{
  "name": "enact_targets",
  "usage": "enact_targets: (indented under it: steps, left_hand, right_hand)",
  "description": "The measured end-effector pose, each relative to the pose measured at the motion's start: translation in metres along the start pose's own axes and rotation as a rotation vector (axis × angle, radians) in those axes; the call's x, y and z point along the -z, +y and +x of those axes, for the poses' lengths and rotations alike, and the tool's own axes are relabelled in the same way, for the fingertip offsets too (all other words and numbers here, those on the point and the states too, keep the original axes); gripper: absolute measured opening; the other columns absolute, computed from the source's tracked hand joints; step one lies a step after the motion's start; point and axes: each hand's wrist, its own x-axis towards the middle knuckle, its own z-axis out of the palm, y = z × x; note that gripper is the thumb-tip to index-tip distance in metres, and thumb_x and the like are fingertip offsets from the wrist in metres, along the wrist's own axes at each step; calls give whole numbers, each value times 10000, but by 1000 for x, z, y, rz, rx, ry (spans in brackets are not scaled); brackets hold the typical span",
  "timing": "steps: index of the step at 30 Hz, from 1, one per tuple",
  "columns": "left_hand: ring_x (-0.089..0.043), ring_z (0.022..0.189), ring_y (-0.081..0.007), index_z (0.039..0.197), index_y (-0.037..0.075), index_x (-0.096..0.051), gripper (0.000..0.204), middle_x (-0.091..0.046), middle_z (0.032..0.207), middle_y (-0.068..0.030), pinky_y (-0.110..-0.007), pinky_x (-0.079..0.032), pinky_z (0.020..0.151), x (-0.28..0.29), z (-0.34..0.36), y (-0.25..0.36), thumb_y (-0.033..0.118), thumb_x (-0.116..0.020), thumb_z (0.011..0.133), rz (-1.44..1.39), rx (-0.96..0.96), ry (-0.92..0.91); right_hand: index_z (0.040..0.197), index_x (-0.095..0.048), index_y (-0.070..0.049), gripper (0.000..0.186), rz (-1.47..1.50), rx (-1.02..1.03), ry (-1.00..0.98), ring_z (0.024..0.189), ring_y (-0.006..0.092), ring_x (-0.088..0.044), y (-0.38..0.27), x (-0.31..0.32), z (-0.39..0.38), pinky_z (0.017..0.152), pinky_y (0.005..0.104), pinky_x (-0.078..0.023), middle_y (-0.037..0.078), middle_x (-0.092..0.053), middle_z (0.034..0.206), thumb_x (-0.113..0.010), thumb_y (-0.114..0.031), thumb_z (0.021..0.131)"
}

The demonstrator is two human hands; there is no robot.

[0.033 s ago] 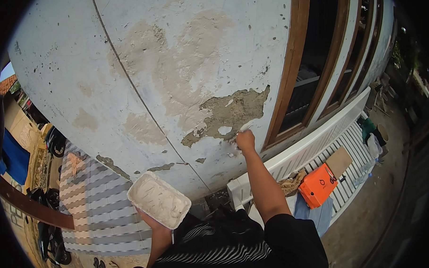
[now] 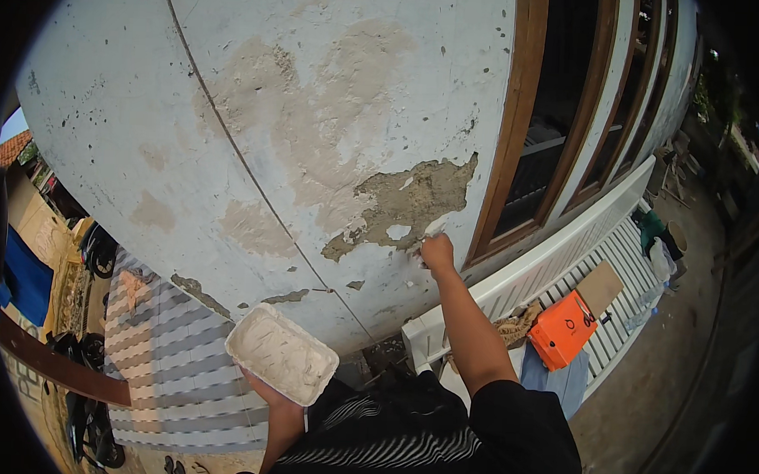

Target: Patching a damaged section of an exterior wall with putty and a scraper tool.

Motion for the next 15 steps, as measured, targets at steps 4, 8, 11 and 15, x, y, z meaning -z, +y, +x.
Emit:
enact_targets:
  steps: [4,8,11,15]
  left_hand:
    - [-446,1228,-330,1378,166,-379,666,-419,1392,-68,-530,-384,996,1,-2,2,615,-361,886,-4,-20,-10]
    - [-448,1227,-329,1377,170,-381,664,-423,1389,-68,-522,-383,1000,1,-2,1,617,-357,887,4,16,7]
    - [-446,1229,-330,1378,172,-380,667,-422,1390,-67,-523,-382,1000,1,-2,0,621,-356,885,15,19,-1]
    - [-438,1236,-330,1381,174,-377,670,-414,1397,-67,-527,-378,1002,-1,-5,2,625,-354,885,28,3,-20]
  right_hand:
    - [867,-564,-5,161,110,-108,-218,511,178,-564,-11,33,-28,396,341,-388,141,-623,696,-435,-99,846]
    - [860,-537,-65,153,498,-255,-170,456,159,-474,-13,24,-24,386,294,-360,90,-579,657,-389,-108,864]
    - [839,-528,-76,154,607,-389,-55,440,144,-424,-15,0,-26,383,287,-356,69,-544,633,-379,-106,863]
    - [841,-522,-69,151,463,-372,-172,456,135,-423,-9,17,-10,379,278,-356,69,-536,646,-382,-119,867]
